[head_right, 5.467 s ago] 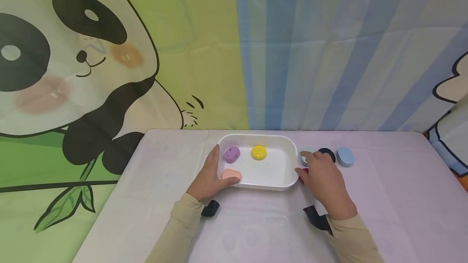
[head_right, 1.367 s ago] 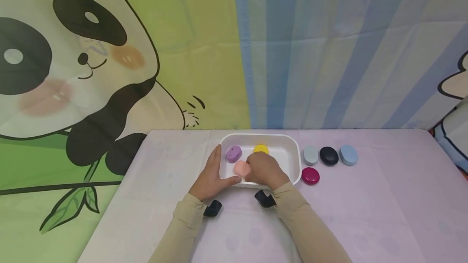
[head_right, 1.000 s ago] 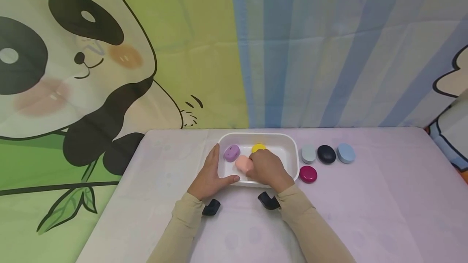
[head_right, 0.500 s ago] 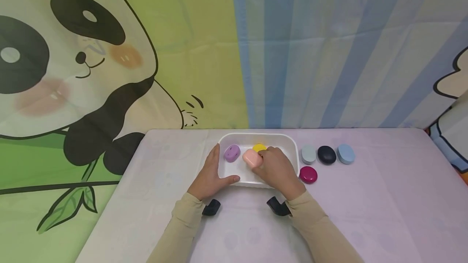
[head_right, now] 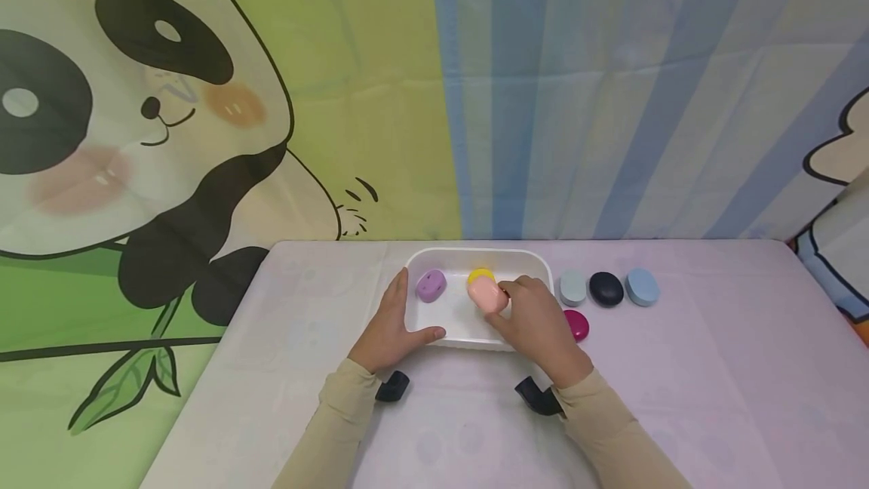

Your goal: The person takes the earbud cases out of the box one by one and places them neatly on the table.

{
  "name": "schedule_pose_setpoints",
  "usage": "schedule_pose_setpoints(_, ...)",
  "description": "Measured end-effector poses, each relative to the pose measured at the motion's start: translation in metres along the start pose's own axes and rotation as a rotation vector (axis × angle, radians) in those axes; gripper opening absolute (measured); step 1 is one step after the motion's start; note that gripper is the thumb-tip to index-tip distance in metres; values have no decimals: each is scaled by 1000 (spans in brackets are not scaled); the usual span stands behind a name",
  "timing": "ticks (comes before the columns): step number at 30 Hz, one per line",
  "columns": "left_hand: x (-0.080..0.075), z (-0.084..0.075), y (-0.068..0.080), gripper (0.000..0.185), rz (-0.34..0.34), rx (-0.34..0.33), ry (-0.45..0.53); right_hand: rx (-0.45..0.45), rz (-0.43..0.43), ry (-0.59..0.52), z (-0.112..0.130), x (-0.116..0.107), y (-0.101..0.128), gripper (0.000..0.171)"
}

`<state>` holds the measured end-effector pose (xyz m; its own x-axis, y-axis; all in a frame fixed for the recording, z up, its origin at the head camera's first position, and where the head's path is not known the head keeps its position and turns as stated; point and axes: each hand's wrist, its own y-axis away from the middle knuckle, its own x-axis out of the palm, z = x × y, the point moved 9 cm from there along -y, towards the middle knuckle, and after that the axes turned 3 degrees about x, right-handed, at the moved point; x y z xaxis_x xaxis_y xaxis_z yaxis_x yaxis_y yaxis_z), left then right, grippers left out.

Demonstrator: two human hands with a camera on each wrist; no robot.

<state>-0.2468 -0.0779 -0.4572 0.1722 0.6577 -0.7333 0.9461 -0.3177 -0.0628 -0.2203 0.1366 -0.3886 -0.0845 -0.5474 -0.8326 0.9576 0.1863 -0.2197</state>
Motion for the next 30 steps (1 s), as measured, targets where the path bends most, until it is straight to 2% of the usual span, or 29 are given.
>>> schedule_pose_setpoints(21,2,3,0,132,21,-42,0,35,-99,62,-25,-30,33,39)
schedule_pose_setpoints(30,3,5,-1,132,17,-32,-4,46,-165,69,-36,-44,49,37)
